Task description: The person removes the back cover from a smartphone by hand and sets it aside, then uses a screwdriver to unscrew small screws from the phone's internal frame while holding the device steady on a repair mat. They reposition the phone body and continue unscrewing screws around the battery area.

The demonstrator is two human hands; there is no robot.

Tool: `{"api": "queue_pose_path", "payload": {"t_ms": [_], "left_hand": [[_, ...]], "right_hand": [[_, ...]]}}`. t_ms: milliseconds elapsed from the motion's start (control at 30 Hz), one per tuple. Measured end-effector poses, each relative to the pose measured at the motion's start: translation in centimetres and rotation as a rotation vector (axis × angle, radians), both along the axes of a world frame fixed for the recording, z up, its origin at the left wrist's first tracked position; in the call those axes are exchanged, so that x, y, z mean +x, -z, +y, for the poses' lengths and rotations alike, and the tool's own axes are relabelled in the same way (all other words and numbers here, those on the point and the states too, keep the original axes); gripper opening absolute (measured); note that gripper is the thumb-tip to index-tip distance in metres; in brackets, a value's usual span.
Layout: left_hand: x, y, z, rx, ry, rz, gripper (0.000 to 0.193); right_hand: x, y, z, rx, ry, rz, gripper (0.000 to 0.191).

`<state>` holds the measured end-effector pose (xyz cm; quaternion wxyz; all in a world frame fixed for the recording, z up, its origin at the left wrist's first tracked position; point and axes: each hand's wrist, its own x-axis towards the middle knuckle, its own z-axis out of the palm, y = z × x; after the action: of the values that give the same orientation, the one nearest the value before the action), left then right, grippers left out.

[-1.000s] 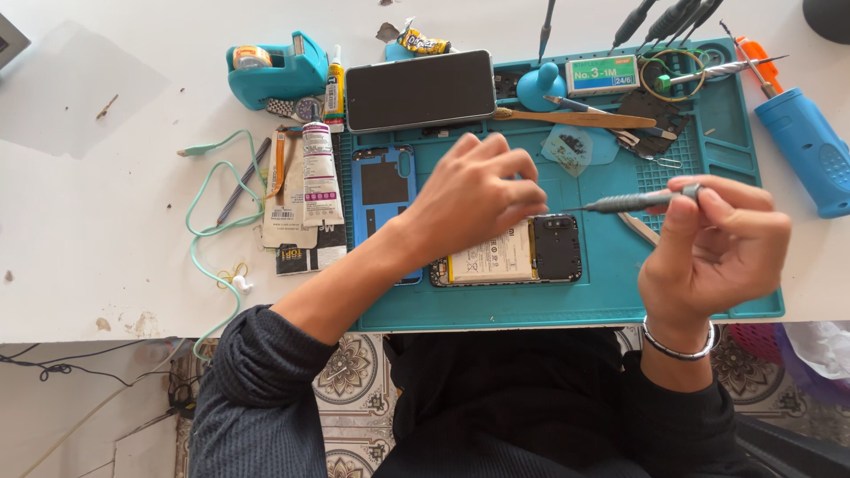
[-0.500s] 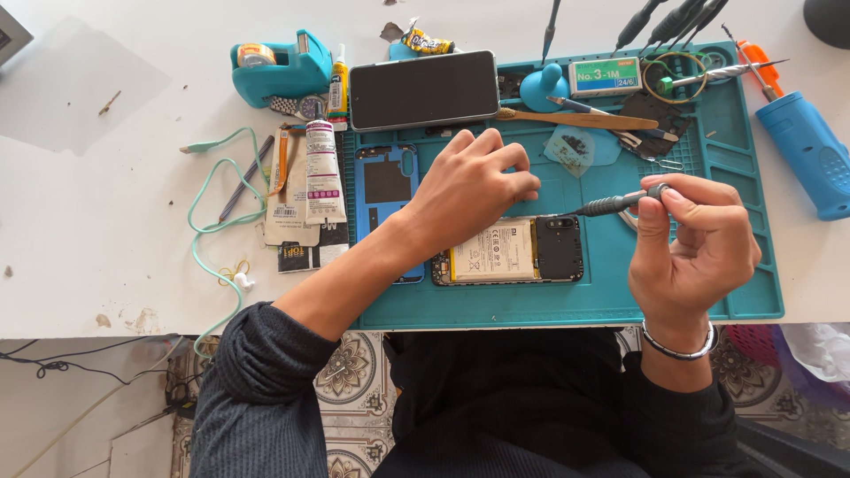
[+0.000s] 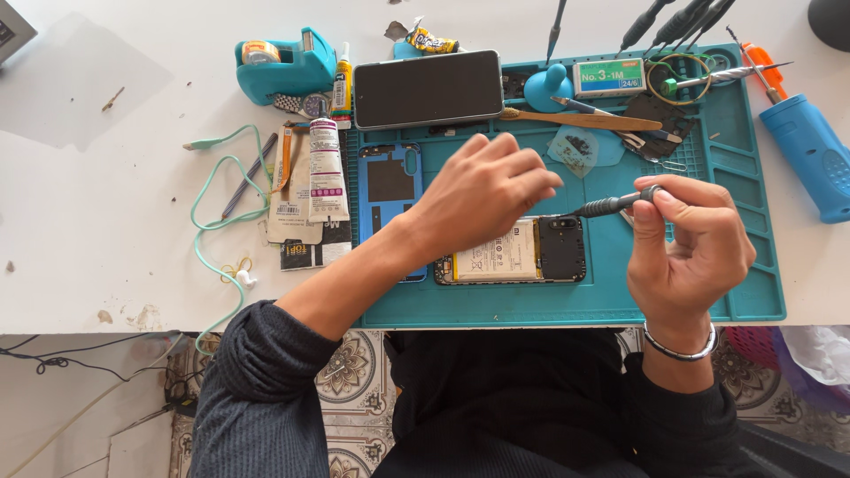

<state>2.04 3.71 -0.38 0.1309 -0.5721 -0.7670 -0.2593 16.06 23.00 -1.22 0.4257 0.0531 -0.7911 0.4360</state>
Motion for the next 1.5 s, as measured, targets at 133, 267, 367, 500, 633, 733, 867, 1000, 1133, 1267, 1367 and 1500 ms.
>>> {"api": "queue_pose_path", "payload": {"t_ms": [133, 267, 367, 500, 633, 733, 867, 1000, 1133, 1267, 1367, 1500], "left_hand": [[0.7, -0.3, 0.1, 0.033, 0.131, -0.062, 0.02], [1.0, -0.3, 0.2, 0.039, 0.167, -0.073, 0.023], [0.9, -0.2, 0.0, 0.001, 0.156, -0.087, 0.024], [1.0, -0.1, -0.1, 0.0, 0.158, -0.104, 0.027], [1.1, -0.1, -0.1, 0.004, 0.168, -0.126, 0.031], [1.2, -0.4, -0.3, 0.035, 0.19, -0.159, 0.031], [1.2, -1.3, -0.7, -0.048, 0.198, -0.326, 0.043], [1.3, -1.7, -1.2, -0.074, 0.21, -0.369, 0.043], [1.2, -1.4, -1.7, 0.071, 0.271, -0.377, 0.035], [0.9, -0.8, -2.1, 0.139, 0.299, -0.439, 0.034], [0.8, -0.2, -2.2, 0.126, 0.264, -0.474, 0.032], [1.0, 0.3, -1.8, 0.137, 0.208, -0.489, 0.024]], "right_hand": [[0.0, -0.1, 0.0, 0.032, 0.002, 0.005, 0.021], [0.0, 0.0, 0.0, 0.013, -0.001, 0.002, 0.021], [0.0, 0.0, -0.1, 0.023, 0.006, 0.002, 0.02], [-0.1, 0.0, -0.2, 0.098, 0.029, 0.019, 0.02], [-0.1, -0.2, -0.4, 0.225, 0.062, 0.043, 0.02], [-0.2, -0.8, -0.8, 0.265, 0.058, 0.042, 0.019], [-0.2, -2.0, -1.5, 0.313, 0.061, 0.024, 0.019], [0.2, -2.9, -2.7, 0.324, 0.035, -0.014, 0.019], [-0.2, -3.2, -3.4, 0.328, -0.011, -0.028, 0.019], [-0.7, -3.1, -3.8, 0.307, -0.054, -0.024, 0.019], [-0.9, -2.8, -4.4, 0.32, -0.112, -0.006, 0.017], [-1.0, -2.7, -4.6, 0.287, -0.105, -0.008, 0.017]]}}
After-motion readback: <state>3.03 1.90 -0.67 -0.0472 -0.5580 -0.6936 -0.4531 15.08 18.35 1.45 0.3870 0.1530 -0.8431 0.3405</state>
